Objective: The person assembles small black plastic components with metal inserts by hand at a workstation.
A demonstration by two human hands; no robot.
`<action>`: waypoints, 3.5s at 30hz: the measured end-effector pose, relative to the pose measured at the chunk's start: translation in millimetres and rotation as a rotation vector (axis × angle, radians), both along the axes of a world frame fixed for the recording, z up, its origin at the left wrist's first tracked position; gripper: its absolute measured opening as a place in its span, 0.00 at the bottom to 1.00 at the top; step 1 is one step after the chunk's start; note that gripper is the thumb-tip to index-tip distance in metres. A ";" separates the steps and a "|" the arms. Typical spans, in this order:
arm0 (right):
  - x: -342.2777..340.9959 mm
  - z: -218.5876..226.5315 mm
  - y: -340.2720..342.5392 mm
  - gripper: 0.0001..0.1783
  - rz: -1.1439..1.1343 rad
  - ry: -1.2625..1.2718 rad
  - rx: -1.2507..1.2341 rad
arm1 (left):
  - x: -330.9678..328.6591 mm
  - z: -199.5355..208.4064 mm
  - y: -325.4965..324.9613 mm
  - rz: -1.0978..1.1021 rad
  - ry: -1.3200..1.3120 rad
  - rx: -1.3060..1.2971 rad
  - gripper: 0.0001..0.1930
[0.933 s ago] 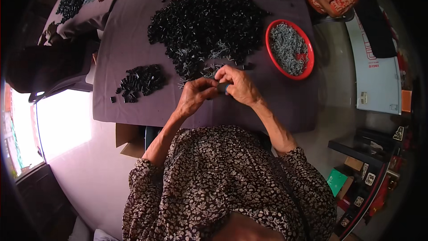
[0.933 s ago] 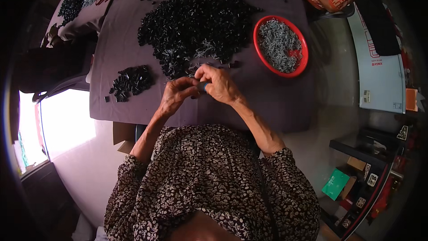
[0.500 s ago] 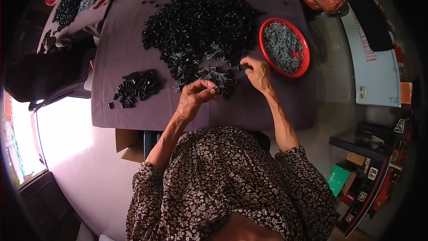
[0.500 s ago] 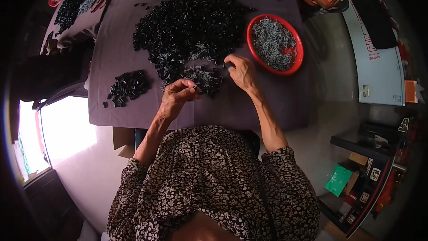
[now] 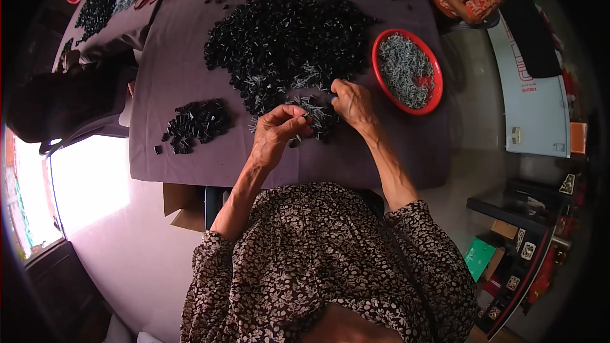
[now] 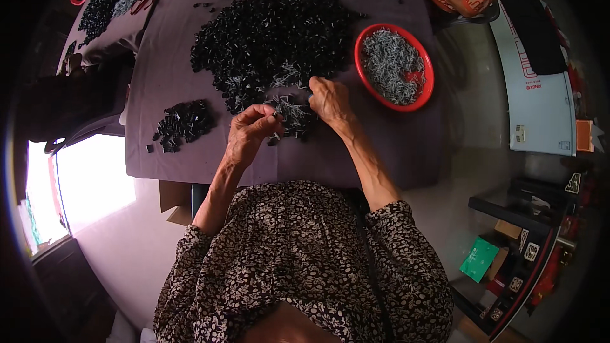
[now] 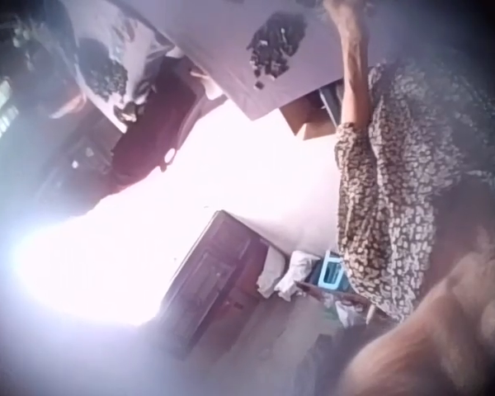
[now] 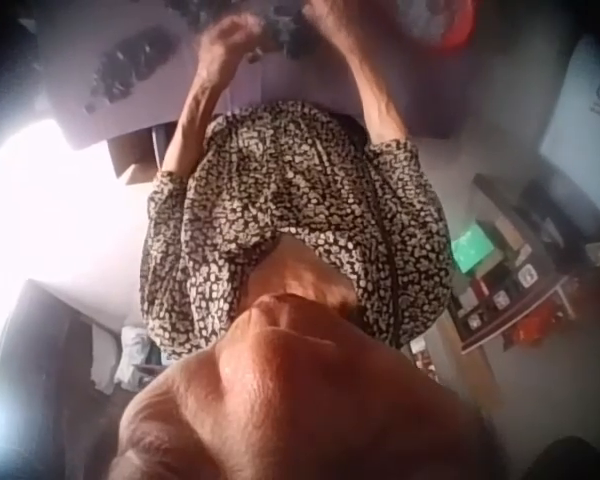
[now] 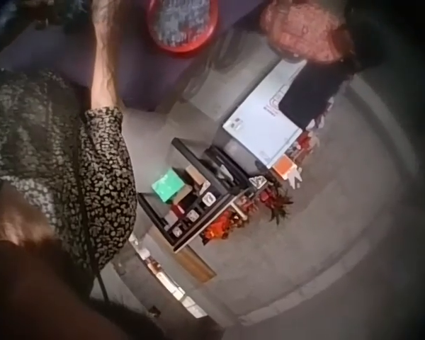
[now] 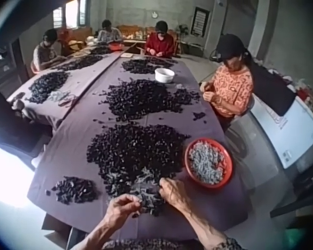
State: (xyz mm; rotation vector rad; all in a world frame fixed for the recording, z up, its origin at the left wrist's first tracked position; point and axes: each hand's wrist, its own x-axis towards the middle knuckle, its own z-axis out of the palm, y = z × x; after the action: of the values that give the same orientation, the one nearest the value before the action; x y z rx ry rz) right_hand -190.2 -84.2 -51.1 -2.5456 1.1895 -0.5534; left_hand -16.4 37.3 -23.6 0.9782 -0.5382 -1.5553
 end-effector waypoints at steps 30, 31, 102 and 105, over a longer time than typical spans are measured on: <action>19.9 95.2 38.8 0.09 0.277 -1.141 0.644 | -18.2 50.4 -12.9 0.171 0.059 -0.286 0.05; 17.8 96.5 37.3 0.10 0.269 -1.118 0.646 | -17.3 51.1 -12.4 0.171 0.061 -0.287 0.05; 33.0 90.3 35.5 0.19 0.398 -0.043 -0.216 | -8.3 20.9 -15.8 0.068 0.100 0.049 0.09; 28.0 75.5 43.5 0.18 0.404 -0.016 -0.185 | -13.2 22.2 -4.8 0.039 0.067 0.171 0.09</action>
State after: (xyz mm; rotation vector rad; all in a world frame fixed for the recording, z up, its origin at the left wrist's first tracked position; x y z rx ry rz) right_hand -162.2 -40.7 24.4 -2.8221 0.6116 -0.6032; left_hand -29.6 32.5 -1.4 1.0554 -0.3410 -1.6124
